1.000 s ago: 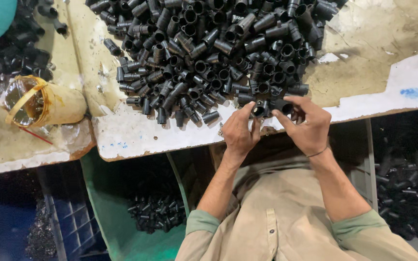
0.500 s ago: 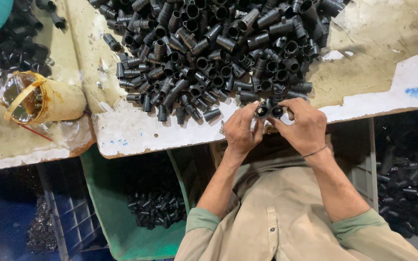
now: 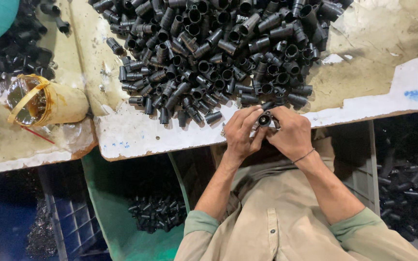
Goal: The person sits at a workbench with a large pile of black plastic pipe fittings. They pick up fittings one at a time, turn and press them together with both hands, then drop them into the plastic bins below the table, working through the pile.
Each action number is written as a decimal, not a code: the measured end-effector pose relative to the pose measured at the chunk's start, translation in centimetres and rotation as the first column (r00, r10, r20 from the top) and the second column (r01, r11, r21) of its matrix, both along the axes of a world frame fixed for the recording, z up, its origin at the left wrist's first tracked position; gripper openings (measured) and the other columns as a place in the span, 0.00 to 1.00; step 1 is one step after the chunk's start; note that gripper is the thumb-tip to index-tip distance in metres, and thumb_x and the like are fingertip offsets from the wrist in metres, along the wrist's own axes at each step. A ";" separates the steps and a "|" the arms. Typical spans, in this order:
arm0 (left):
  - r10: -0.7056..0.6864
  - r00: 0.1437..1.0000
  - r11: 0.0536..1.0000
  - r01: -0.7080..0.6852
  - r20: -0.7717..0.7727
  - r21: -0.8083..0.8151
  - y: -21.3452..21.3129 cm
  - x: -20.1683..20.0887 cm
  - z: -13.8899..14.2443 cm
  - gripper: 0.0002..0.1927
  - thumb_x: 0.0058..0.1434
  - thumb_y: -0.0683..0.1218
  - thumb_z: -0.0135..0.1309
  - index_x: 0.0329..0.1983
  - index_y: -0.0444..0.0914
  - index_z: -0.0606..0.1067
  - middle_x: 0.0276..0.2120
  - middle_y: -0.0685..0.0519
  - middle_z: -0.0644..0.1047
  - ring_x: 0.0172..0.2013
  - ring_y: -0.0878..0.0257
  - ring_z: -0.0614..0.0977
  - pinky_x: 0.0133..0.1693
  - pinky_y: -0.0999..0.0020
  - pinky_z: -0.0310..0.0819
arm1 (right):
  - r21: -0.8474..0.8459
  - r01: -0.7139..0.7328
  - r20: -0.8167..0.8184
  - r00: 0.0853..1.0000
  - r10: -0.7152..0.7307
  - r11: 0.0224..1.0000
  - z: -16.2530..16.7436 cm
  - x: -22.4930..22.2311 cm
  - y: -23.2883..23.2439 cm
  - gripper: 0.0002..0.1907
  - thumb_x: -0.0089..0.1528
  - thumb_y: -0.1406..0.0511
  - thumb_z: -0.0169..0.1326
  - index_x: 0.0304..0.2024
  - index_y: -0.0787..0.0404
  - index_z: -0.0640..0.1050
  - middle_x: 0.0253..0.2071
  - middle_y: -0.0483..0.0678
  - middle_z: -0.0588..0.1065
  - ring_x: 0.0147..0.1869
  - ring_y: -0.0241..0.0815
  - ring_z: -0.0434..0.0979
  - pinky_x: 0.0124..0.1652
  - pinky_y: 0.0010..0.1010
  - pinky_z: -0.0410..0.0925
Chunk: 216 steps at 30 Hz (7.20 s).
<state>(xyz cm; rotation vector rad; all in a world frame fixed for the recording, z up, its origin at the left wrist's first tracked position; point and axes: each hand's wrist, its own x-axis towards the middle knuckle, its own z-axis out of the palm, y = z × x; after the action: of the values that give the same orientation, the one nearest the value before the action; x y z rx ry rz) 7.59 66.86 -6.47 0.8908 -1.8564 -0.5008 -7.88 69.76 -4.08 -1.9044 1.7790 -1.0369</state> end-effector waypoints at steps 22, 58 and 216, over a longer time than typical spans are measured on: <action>-0.081 0.997 0.996 0.081 0.000 0.026 0.0 -1.3 0.9 0.26 0.54 0.41 0.61 0.58 0.36 0.74 0.55 0.41 0.77 0.52 0.44 0.80 0.52 0.54 0.76 | -0.002 -0.023 0.051 0.998 0.023 1.000 0.9 -2.2 0.1 0.17 0.46 0.68 0.64 0.38 0.56 0.77 0.34 0.49 0.75 0.39 0.54 0.78 0.37 0.41 0.71; 0.230 0.972 0.953 -0.215 0.047 -0.215 0.6 -2.3 -0.7 0.17 0.60 0.41 0.57 0.51 0.31 0.77 0.41 0.43 0.80 0.41 0.47 0.83 0.45 0.57 0.79 | -0.186 0.062 0.012 0.998 -0.061 0.981 -0.2 -0.9 -0.7 0.19 0.46 0.71 0.59 0.41 0.59 0.76 0.43 0.49 0.75 0.45 0.52 0.78 0.39 0.39 0.72; 0.003 0.988 0.914 0.060 -0.155 0.400 -0.2 -0.1 -0.9 0.13 0.60 0.38 0.59 0.48 0.33 0.81 0.34 0.51 0.82 0.31 0.67 0.82 0.35 0.74 0.75 | -0.292 -0.006 -0.043 0.999 -0.007 0.956 -3.8 -1.1 -0.8 0.15 0.56 0.57 0.63 0.33 0.59 0.75 0.30 0.49 0.73 0.34 0.52 0.76 0.33 0.41 0.68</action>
<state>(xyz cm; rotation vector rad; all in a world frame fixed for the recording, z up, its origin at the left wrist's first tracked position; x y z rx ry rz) 7.50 66.63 -7.40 1.0641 -1.6530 -0.9704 -8.97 68.97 -7.88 -2.1107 1.7268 -1.3326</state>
